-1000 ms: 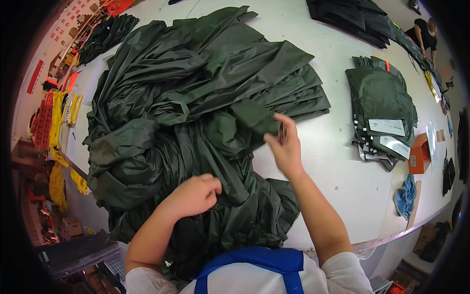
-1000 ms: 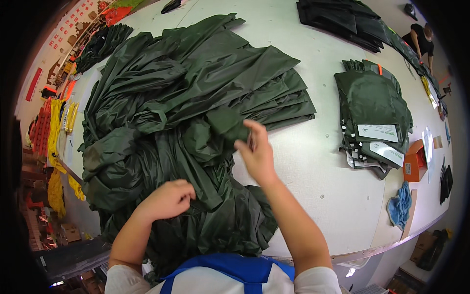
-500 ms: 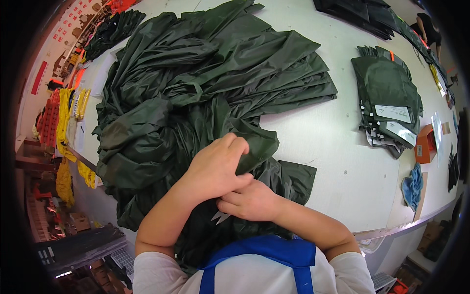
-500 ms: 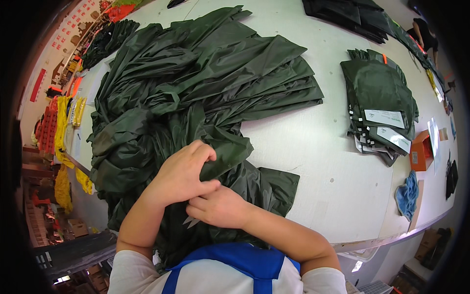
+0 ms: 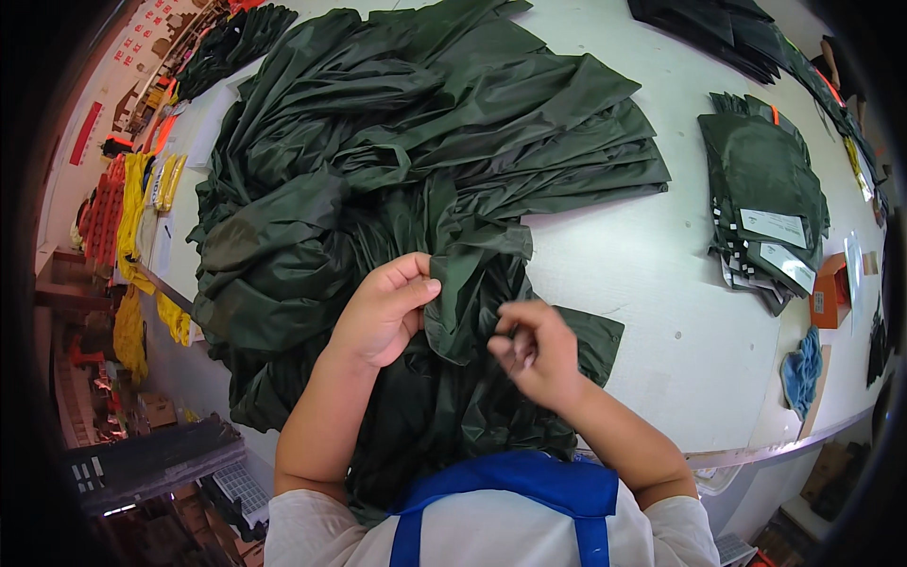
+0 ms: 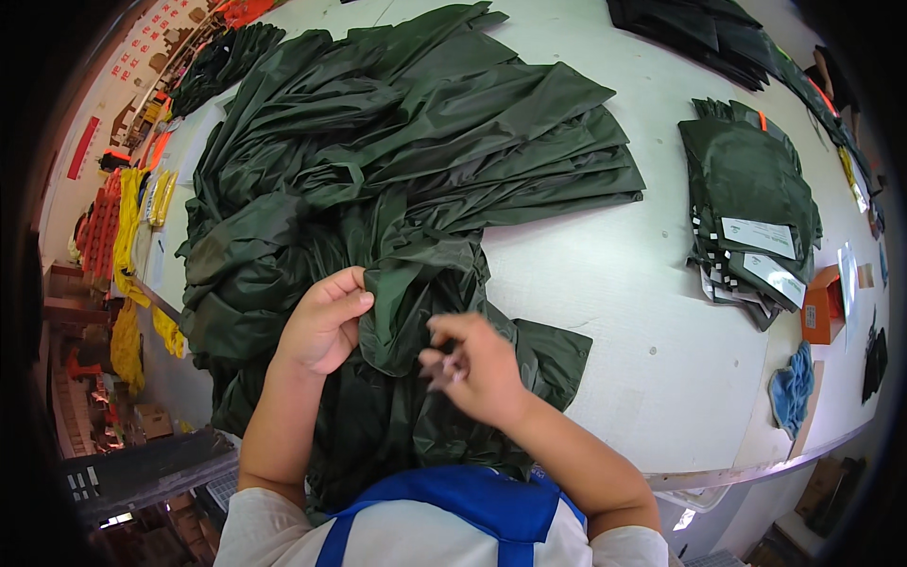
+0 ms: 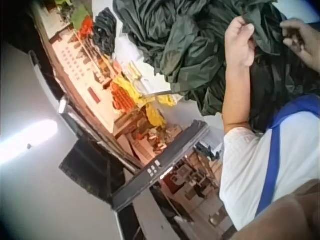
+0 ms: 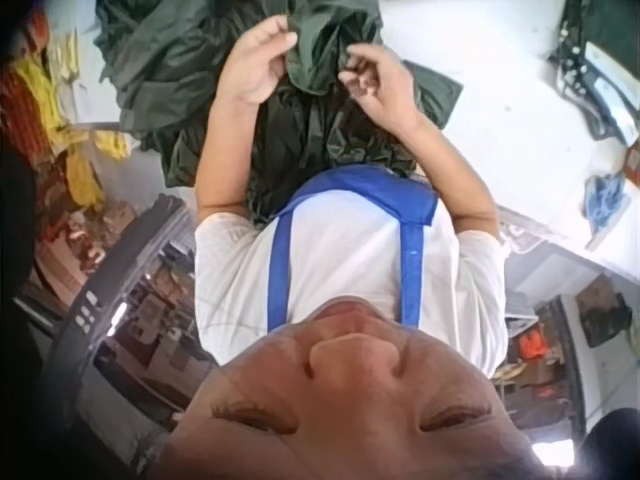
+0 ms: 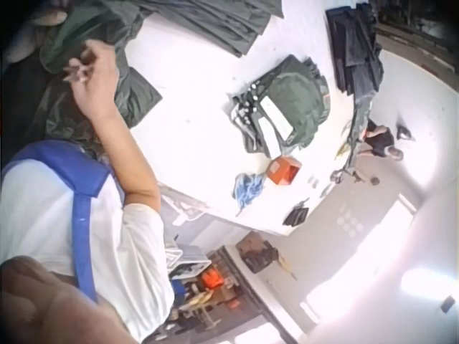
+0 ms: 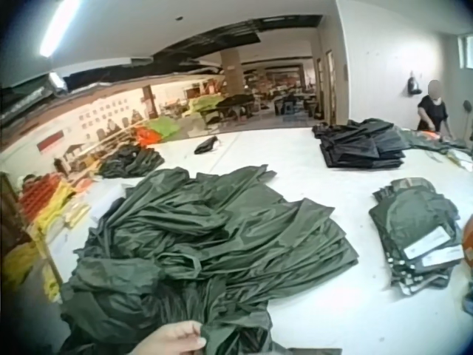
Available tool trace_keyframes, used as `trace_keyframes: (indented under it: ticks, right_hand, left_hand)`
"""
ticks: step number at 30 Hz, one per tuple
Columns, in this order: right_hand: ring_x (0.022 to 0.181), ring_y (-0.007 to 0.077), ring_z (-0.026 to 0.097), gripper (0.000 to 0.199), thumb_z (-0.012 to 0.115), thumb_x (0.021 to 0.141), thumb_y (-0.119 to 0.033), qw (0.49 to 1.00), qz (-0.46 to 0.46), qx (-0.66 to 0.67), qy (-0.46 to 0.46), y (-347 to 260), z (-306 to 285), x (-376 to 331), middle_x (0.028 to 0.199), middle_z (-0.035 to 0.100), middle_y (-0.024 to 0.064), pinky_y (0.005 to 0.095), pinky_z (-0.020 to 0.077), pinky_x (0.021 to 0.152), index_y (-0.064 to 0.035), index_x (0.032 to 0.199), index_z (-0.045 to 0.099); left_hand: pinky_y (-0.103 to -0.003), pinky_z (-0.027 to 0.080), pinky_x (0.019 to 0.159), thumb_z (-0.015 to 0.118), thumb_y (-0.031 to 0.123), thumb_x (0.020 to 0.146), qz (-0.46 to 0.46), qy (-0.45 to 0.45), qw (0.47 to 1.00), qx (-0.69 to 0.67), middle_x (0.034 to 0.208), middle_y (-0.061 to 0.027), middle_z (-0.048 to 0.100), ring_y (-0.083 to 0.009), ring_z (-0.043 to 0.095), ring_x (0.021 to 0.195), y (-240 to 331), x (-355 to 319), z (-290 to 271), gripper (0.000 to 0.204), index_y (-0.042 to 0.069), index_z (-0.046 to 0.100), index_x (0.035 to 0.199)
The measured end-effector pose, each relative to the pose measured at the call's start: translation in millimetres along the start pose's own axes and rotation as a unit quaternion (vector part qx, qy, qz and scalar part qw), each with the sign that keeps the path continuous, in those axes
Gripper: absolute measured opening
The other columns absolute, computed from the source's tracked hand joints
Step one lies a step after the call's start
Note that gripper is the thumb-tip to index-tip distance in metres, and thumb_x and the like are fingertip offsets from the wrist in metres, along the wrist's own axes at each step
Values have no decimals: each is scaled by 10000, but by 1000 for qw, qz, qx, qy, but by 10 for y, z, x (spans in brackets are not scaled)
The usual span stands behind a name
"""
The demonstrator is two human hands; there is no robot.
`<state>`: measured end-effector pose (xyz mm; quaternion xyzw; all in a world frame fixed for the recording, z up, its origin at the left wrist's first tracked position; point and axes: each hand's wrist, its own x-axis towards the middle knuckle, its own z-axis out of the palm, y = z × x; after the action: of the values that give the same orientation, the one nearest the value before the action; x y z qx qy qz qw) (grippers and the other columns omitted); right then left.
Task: The person repeatedly picks up dark green fabric pieces from a pile on a white table, uses small scissors to trim edges or loose threads, and places the pieces back on the pile. The person handles the fabric one at a time and continues the trimming process throughout the clip.
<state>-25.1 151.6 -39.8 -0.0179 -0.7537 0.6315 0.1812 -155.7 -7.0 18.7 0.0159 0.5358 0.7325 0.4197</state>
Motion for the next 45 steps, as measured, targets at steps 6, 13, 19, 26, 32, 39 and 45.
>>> trace_keyframes:
  ticks: [6,13,19,26,32,39,45]
  right_hand:
    - [687,115,464,379,674,716,28,985,66,-13,162,363,63,563,997,506,72,238,406,600,-41,1058,527]
    - [677,32,397,110,552,900,-148,953,150,262,-4,232,-142,817,766,461,-81,188,351,587,-49,946,556]
    - [671,24,391,150,605,883,-211,909,251,328,-53,70,-278,836,753,442,-81,196,349,589,-82,901,531]
    - [704,39,448,191,642,775,15,983,119,135,-18,-63,-258,778,772,483,-31,206,387,642,-45,861,483]
    - [662,91,452,279,616,649,118,995,-29,92,30,-93,-175,591,838,540,27,221,377,589,-43,869,555]
    - [658,97,443,373,555,584,170,996,-73,31,32,-132,-262,384,941,516,61,222,371,572,-56,877,605]
    - [654,84,457,311,557,665,120,998,15,-14,58,-276,-371,404,929,540,59,208,386,593,-43,921,626]
  left_hand:
    - [-294,489,787,471,43,844,24,10,998,-60,917,-74,603,-149,588,835,40,-66,-36,153,7,524,983]
    - [-203,434,681,568,44,834,166,90,958,216,872,-15,573,-64,527,764,317,-213,4,190,19,539,1020]
    - [-208,433,685,657,124,834,165,84,936,300,790,-2,600,-57,533,726,557,-252,-77,146,8,597,901]
    - [-331,417,808,706,113,713,309,174,607,711,946,-58,606,-193,565,905,613,-296,422,276,61,603,964]
    - [-377,401,784,732,75,611,427,94,530,726,882,-56,595,-255,564,838,315,-120,647,320,76,582,893]
    - [-317,411,538,691,-7,615,450,72,646,612,728,-54,534,-235,542,625,114,-121,500,198,55,543,730]
    - [-216,373,543,714,-3,684,325,45,768,551,715,-33,534,-100,480,594,258,-151,470,193,19,538,760]
